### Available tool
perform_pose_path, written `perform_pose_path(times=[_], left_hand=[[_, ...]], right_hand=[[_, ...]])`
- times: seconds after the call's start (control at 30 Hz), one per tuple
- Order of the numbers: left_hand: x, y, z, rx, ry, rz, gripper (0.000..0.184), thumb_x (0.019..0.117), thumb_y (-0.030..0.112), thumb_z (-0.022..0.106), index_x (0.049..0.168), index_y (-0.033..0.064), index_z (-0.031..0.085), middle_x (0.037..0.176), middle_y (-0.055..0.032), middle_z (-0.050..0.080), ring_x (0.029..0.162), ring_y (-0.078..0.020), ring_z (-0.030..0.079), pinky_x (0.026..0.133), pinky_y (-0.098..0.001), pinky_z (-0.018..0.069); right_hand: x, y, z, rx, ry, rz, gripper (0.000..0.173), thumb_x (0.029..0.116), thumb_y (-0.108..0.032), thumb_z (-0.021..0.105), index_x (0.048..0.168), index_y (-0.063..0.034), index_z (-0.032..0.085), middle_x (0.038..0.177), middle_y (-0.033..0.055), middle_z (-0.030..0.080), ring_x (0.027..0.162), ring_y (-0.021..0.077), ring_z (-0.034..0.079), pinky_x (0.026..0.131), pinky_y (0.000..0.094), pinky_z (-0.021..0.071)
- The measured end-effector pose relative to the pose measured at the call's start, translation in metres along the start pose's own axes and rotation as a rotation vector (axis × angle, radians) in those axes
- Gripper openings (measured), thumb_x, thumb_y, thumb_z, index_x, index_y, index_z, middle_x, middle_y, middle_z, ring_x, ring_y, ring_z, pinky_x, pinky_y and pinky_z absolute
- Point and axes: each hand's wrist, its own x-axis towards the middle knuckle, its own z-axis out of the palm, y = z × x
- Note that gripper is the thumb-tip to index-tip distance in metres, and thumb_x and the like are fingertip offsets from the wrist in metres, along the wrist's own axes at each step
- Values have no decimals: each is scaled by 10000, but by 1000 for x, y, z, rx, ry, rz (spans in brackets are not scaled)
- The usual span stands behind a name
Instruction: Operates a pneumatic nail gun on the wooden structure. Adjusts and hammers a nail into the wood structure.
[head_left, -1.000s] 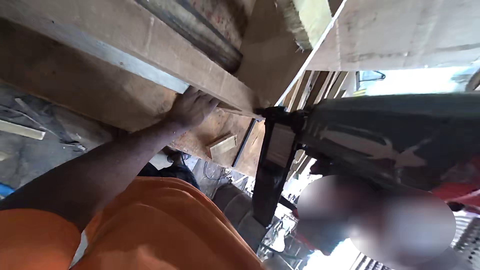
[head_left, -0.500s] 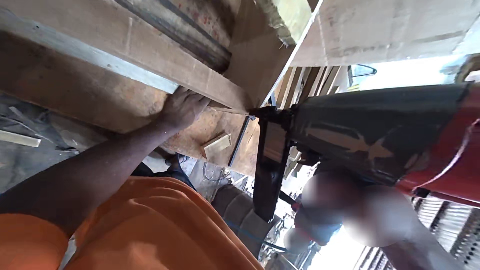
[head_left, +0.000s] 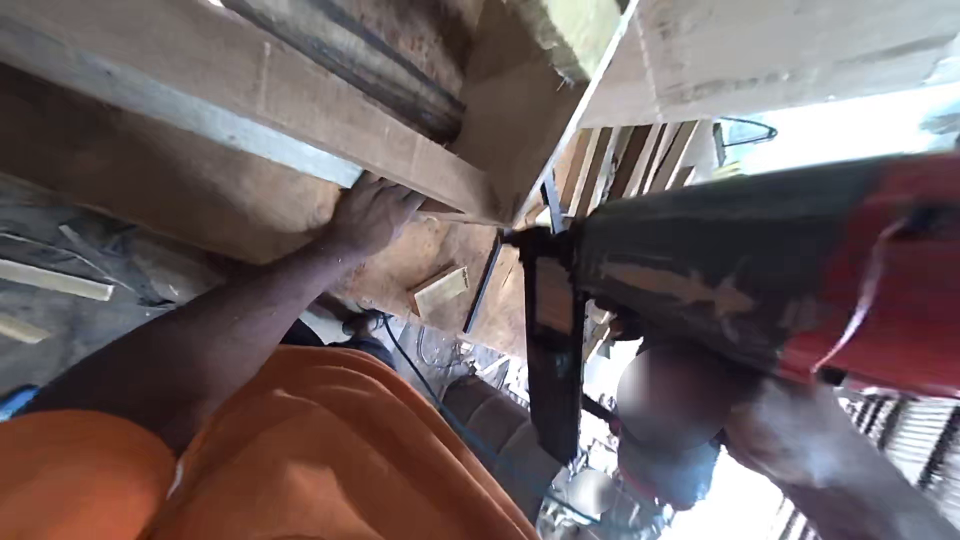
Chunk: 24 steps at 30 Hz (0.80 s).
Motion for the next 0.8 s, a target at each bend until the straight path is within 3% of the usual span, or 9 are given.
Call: perform_pose_path(times=[0.1, 0.17, 0.3, 0.37, 0.43, 0.5, 0.57, 0.73, 0.8], left_hand=[[3, -2, -2, -6, -7, -8, 263, 1035, 322, 586, 1158, 126, 712, 1113, -95, 744, 1061, -298, 700, 965, -489, 511], [4, 1, -8, -22, -24, -20, 292, 1038, 347, 577, 1152, 119, 720, 1114, -100, 747, 1077, -301, 699, 975, -496, 505], [7, 5, -15, -16, -43, -38, 320, 1038, 378, 568, 1109, 112, 732, 1090, -109, 754, 1064, -302, 709, 981, -509, 501], [7, 5, -13, -8, -41, -41, 338, 1040, 389, 557, 1072, 103, 735, 1060, -115, 756, 1043, -311, 718, 963, -520, 519], [8, 8, -17, -9, -64, -55, 369, 1041, 402, 560, 1069, 78, 733, 1066, -135, 753, 1048, -329, 717, 966, -535, 517], [8, 11, -17, 10, -43, -50, 379, 1029, 407, 581, 999, 60, 730, 1004, -147, 753, 984, -341, 726, 918, -536, 536], [8, 9, -12, 39, -45, -49, 379, 1027, 418, 577, 984, 74, 732, 1020, -133, 755, 1011, -332, 722, 941, -528, 533], [7, 11, -11, 64, -97, -73, 368, 1025, 414, 594, 928, 77, 704, 979, -130, 740, 989, -324, 708, 958, -536, 514], [7, 16, -12, 70, -54, -60, 371, 1011, 403, 617, 889, 63, 697, 956, -140, 741, 961, -332, 712, 926, -533, 522]], right_hand=[[-24, 24, -9, -66, 47, 101, 81, 747, -161, 742, 803, -162, 684, 621, 26, 607, 499, 131, 578, 482, 284, 518], [-34, 42, -12, -209, 68, 221, 125, 785, -46, 765, 868, -97, 686, 727, 24, 671, 623, 114, 649, 611, 293, 582], [-39, 154, -30, -528, 124, 117, 318, 828, -261, 780, 1070, -63, 724, 961, 55, 729, 891, 126, 693, 834, 377, 576], [-34, 210, -32, -630, 208, 12, 407, 829, -366, 778, 1059, -34, 726, 955, 102, 733, 890, 166, 699, 815, 392, 573], [-21, 196, -32, -634, 65, 370, 551, 910, -311, 771, 1328, 10, 610, 1312, 164, 655, 1250, 223, 596, 1100, 428, 442], [-15, 271, -25, -564, 329, -42, 639, 803, -380, 787, 1225, 80, 651, 1175, 222, 704, 1150, 274, 670, 1037, 451, 515], [4, 310, -22, -455, 357, -161, 668, 786, -426, 779, 1217, 67, 648, 1131, 183, 719, 1097, 225, 689, 993, 428, 545], [54, 375, -3, -604, 312, 4, 683, 759, -409, 802, 1276, 11, 651, 1150, 248, 706, 1079, 410, 685, 924, 642, 526], [70, 391, 6, -706, 248, 49, 774, 796, -377, 795, 1442, -27, 553, 1248, 262, 675, 1129, 463, 661, 934, 678, 508]])
